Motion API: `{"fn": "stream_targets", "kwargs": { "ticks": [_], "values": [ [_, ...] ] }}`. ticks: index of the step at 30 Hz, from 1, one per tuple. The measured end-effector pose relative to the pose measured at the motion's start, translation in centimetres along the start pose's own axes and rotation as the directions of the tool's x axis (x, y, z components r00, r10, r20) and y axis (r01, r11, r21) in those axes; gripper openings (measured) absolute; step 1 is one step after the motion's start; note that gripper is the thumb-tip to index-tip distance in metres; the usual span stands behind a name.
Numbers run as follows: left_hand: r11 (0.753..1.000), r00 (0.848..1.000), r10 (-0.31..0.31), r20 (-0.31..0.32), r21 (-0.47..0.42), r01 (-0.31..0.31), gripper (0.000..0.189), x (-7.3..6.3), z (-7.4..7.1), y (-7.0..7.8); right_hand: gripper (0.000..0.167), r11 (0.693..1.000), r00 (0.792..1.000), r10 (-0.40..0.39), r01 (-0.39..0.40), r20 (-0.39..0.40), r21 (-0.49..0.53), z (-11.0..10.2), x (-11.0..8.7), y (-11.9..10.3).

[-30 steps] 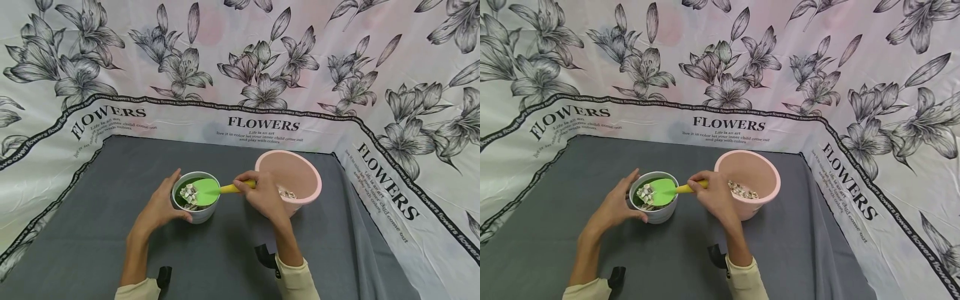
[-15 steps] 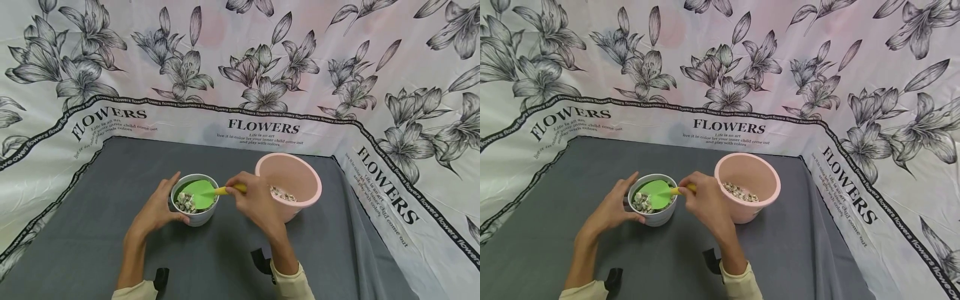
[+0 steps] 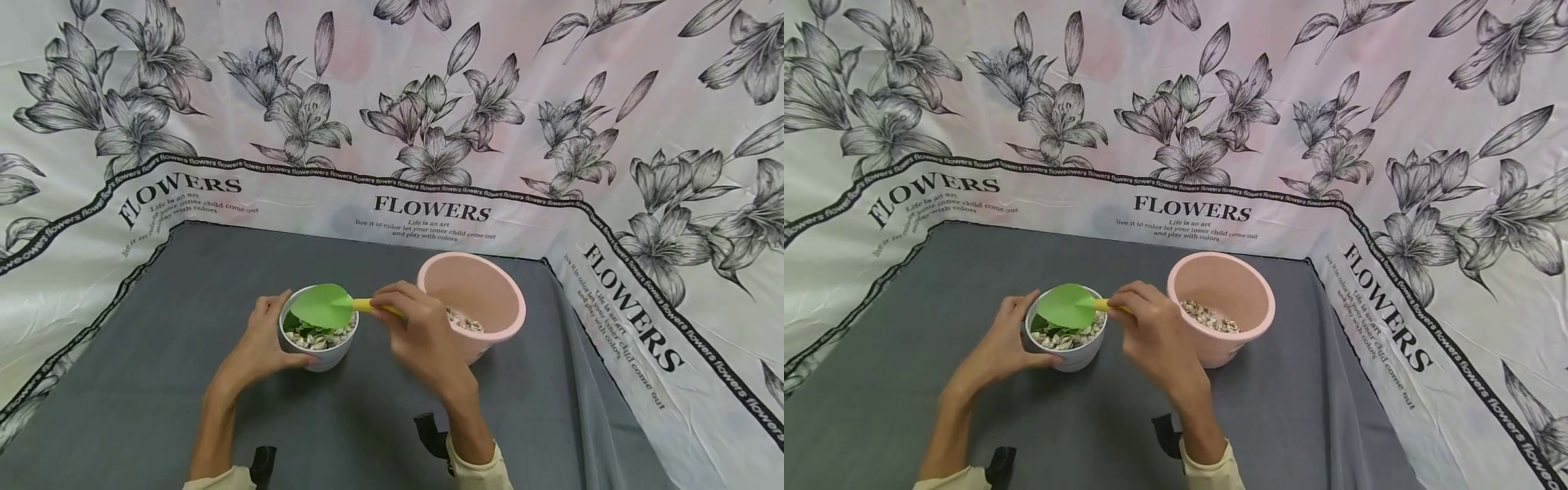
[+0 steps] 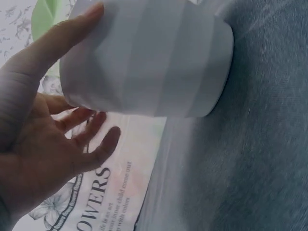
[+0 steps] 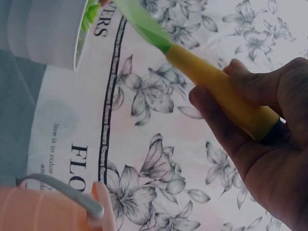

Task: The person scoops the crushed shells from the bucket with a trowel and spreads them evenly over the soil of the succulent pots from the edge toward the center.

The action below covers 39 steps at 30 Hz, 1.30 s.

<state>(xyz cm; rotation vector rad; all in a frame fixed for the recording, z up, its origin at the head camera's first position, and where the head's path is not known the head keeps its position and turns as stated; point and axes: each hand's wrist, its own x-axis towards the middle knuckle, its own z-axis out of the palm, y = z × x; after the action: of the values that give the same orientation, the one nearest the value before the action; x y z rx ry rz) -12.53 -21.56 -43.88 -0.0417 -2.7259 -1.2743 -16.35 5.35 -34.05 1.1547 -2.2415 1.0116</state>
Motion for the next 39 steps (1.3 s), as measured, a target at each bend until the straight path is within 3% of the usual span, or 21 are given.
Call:
{"fn": "stream_targets", "kwargs": {
  "ticks": [5,8,14,17,20,23,26,30,34,37,39],
  "values": [
    [0.997,1.000,-0.012,0.000,-0.081,0.012,0.131,0.2,0.5,0.2,0.013,1.000,0.997,0.006,-0.007,-0.079,-0.014,-1.3,-0.3,0.8],
    [0.997,0.999,-0.029,-0.035,-0.071,0.026,0.135,0.4,0.9,0.6,0.014,0.998,0.988,0.021,-0.029,-0.150,-0.048,-2.4,-0.7,1.5],
    [0.998,0.998,-0.032,-0.061,0.046,0.035,0.138,0.8,2.0,1.2,0.009,0.987,0.941,0.094,-0.131,-0.324,-0.093,-5.2,-1.7,3.9],
    [0.998,0.998,0.008,-0.062,0.058,-0.004,0.141,0.7,2.1,1.2,0.007,0.970,0.914,0.131,-0.199,-0.385,-0.141,-6.6,-2.3,5.2],
    [0.996,0.995,0.066,-0.068,0.072,-0.061,0.138,0.9,2.0,1.8,0.006,0.931,0.891,0.197,-0.301,-0.410,-0.207,-8.0,-2.9,6.5],
    [0.988,0.985,0.149,-0.091,0.058,-0.144,0.126,1.6,2.3,3.4,0.008,0.873,0.872,0.281,-0.406,-0.402,-0.271,-9.0,-3.3,7.9],
    [0.968,0.961,0.250,-0.117,0.053,-0.245,0.113,2.8,3.3,5.9,0.009,0.819,0.864,0.346,-0.468,-0.365,-0.331,-9.2,-3.7,9.3],
    [0.936,0.929,0.351,-0.114,0.054,-0.347,0.099,4.6,5.7,9.1,0.012,0.761,0.861,0.407,-0.505,-0.306,-0.408,-8.7,-4.2,10.7],
    [0.924,0.922,0.383,-0.056,0.016,-0.383,0.086,6.3,8.5,11.4,0.013,0.689,0.854,0.458,-0.516,-0.246,-0.509,-7.7,-4.5,11.6],
    [0.930,0.930,0.368,0.001,-0.003,-0.368,0.078,7.3,10.2,12.4,0.008,0.648,0.854,0.480,-0.499,-0.200,-0.575,-6.9,-4.4,12.1],
    [0.931,0.930,0.365,0.042,-0.007,-0.365,0.071,7.6,11.1,12.6,0.013,0.631,0.844,0.505,-0.503,-0.180,-0.591,-6.5,-4.2,12.4]
  ]
}}
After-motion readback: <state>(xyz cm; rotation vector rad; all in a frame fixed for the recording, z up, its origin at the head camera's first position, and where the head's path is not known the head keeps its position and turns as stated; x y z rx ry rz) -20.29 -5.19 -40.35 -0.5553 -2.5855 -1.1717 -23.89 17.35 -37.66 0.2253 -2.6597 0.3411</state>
